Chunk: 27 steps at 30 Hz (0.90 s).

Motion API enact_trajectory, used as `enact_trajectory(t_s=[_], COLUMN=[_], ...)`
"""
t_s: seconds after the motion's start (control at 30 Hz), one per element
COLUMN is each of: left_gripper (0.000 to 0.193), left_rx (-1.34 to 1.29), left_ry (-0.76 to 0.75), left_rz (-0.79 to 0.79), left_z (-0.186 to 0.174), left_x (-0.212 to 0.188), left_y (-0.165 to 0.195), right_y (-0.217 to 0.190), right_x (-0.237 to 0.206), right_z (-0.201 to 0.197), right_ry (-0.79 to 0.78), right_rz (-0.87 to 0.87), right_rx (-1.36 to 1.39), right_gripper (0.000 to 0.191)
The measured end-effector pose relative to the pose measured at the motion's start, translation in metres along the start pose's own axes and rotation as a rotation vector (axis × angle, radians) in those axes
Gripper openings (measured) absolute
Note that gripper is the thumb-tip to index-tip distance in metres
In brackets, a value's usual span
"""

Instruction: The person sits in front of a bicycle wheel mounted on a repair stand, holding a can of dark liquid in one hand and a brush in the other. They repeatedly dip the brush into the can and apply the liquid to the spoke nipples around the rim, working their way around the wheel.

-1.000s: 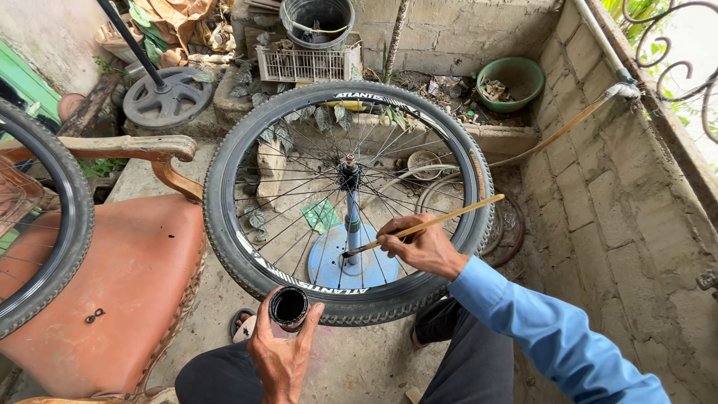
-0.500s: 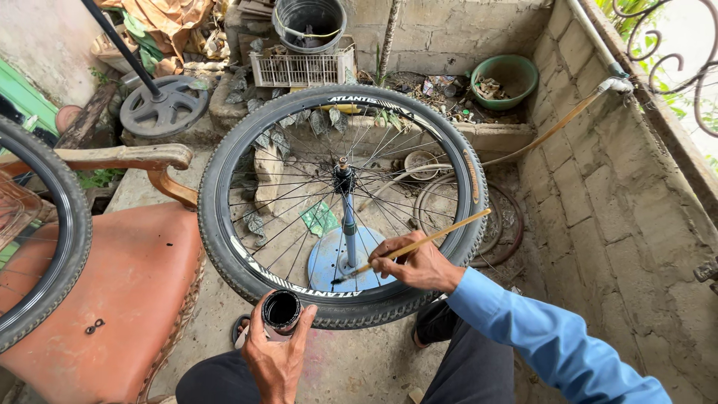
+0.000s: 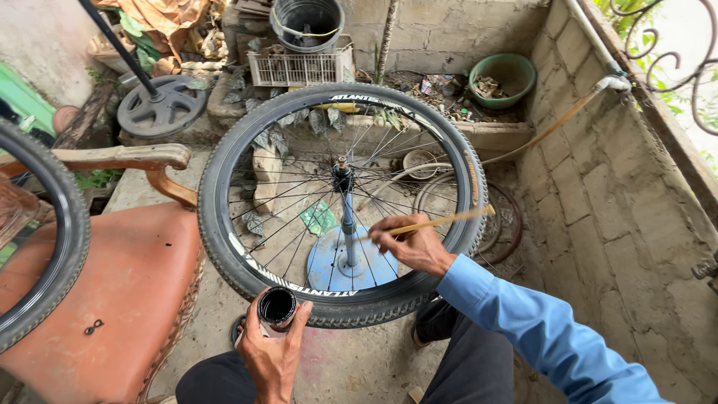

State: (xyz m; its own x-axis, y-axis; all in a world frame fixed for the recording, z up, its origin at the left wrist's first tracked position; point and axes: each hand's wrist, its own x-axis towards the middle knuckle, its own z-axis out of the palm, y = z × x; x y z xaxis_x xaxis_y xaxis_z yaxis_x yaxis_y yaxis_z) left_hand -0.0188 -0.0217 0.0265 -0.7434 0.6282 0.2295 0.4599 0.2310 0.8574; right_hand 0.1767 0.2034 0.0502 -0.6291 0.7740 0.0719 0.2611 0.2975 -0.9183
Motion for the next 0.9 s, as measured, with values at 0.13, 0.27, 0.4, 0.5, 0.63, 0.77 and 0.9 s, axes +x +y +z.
enact_trajectory(t_s=[0.13, 0.27, 0.4, 0.5, 0.63, 0.77, 0.9], left_gripper=[0.049, 0.051, 0.053, 0.052, 0.056, 0.056, 0.055], left_rx=[-0.126, -0.151, -0.039, -0.048, -0.012, -0.043, -0.068], left_ry=[-0.018, -0.008, 0.031, 0.035, 0.001, -0.039, -0.045], left_rz=[-0.010, -0.054, 0.027, 0.125, 0.034, -0.022, -0.060], left_z=[-0.004, -0.003, -0.002, 0.002, 0.004, 0.008, 0.008], left_x=[0.003, 0.003, -0.007, -0.010, -0.005, -0.005, -0.006], left_y=[0.001, 0.005, 0.009, 0.010, 0.005, -0.001, -0.005], right_y=[-0.001, -0.001, 0.002, 0.000, -0.003, -0.003, -0.003], right_x=[0.001, -0.009, 0.003, 0.020, 0.018, -0.005, -0.011], right_z=[-0.002, 0.007, 0.008, -0.003, -0.003, 0.013, 0.014], right_ry=[0.009, -0.155, -0.065, 0.130, 0.134, -0.036, -0.082], right_rz=[-0.012, -0.138, -0.157, -0.125, -0.330, -0.457, -0.267], right_rx=[-0.061, -0.035, -0.088, -0.271, -0.390, -0.368, -0.293], right_gripper=[0.022, 0.020, 0.020, 0.019, 0.018, 0.017, 0.019])
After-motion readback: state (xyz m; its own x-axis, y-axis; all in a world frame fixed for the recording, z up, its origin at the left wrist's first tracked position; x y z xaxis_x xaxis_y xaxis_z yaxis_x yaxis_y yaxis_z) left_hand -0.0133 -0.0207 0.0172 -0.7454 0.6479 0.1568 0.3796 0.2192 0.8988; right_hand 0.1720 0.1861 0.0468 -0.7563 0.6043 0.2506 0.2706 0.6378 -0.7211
